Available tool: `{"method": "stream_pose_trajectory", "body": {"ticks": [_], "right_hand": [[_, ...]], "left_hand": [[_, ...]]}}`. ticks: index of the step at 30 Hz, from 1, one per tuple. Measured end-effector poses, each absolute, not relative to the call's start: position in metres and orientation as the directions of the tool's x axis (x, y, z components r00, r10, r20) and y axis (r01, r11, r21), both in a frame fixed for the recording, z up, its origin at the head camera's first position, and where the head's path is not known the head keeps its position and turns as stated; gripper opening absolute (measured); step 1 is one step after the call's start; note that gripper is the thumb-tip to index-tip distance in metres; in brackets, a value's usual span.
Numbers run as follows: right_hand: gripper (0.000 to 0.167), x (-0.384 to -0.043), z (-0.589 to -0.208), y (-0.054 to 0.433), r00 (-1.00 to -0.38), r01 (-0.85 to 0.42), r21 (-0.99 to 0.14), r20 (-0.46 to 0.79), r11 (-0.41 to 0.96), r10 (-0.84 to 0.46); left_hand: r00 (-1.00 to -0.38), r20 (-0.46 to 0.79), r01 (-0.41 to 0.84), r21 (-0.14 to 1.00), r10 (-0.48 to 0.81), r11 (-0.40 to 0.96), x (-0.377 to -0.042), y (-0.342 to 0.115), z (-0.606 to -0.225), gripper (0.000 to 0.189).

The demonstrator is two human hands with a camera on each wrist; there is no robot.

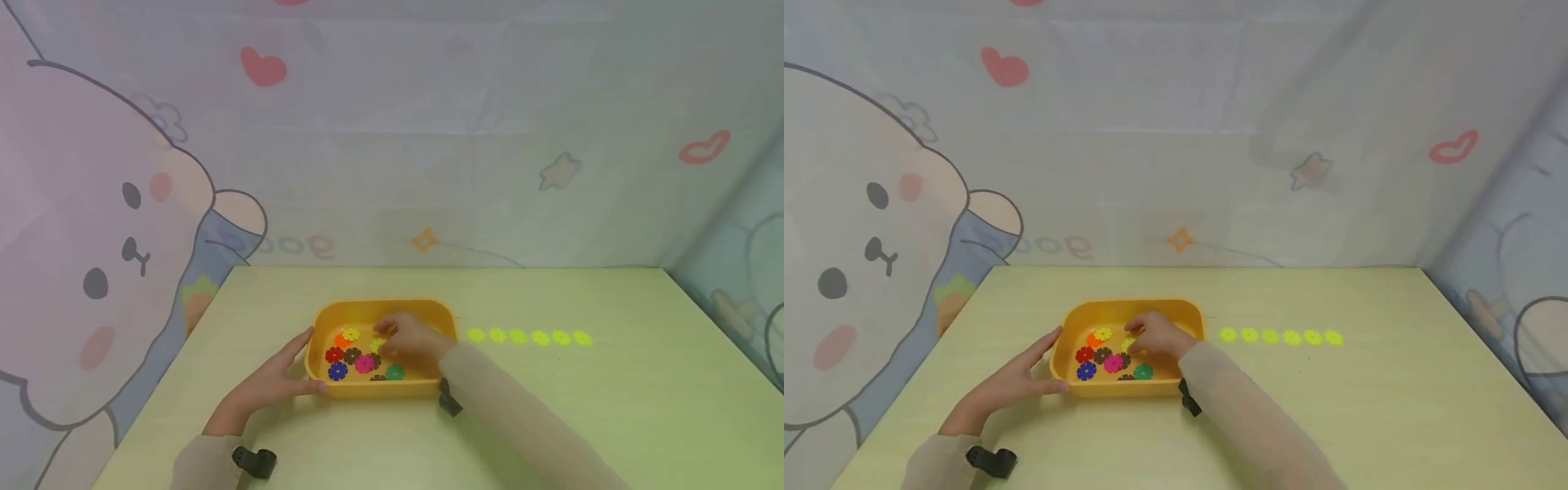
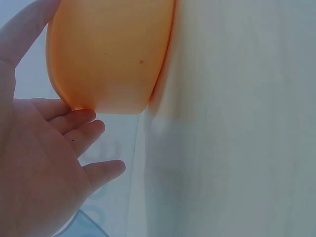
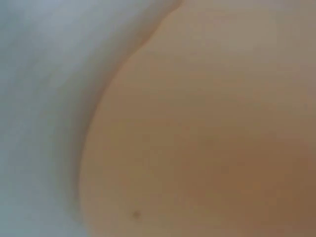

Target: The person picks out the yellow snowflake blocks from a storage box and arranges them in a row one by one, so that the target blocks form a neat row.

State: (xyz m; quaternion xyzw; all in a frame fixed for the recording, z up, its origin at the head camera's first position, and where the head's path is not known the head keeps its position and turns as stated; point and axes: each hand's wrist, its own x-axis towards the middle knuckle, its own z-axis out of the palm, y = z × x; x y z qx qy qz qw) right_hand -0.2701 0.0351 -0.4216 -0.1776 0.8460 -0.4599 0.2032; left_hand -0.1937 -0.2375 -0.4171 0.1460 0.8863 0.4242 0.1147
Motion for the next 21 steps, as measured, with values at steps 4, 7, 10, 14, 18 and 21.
{"method": "stream_pose_trajectory", "body": {"ticks": [4, 7, 10, 14, 18, 21], "right_hand": [[0.04, -0.2679, -0.4236, 0.0334, -0.858, -0.004, -0.88, -0.24, 0.474, -0.454], [0.039, -0.2661, -0.4242, 0.0329, -0.857, 0.034, -0.882, -0.268, 0.47, -0.441], [0.037, -0.266, -0.4244, 0.0328, -0.859, -0.005, -0.864, -0.255, 0.504, -0.445], [0.037, -0.2665, -0.4252, 0.0327, -0.856, -0.046, -0.842, -0.244, 0.537, -0.455], [0.036, -0.2655, -0.4256, 0.0325, -0.855, -0.03, -0.847, -0.254, 0.531, -0.453], [0.035, -0.2647, -0.4246, 0.0322, -0.855, -0.023, -0.848, -0.258, 0.53, -0.45]], "left_hand": [[-0.931, -0.078, 0.163, 0.787, 0.357, 0.595, -0.1942, -0.2373, -0.4155, 0.106], [-0.931, -0.077, 0.161, 0.791, 0.357, 0.59, -0.1939, -0.2362, -0.4145, 0.107], [-0.93, -0.074, 0.164, 0.792, 0.36, 0.588, -0.194, -0.2356, -0.4142, 0.107], [-0.931, -0.081, 0.156, 0.794, 0.356, 0.588, -0.1947, -0.2356, -0.4149, 0.107], [-0.931, -0.091, 0.148, 0.793, 0.354, 0.591, -0.196, -0.2367, -0.4169, 0.107], [-0.932, -0.1, 0.137, 0.793, 0.347, 0.594, -0.1966, -0.2371, -0.4184, 0.108]]}}
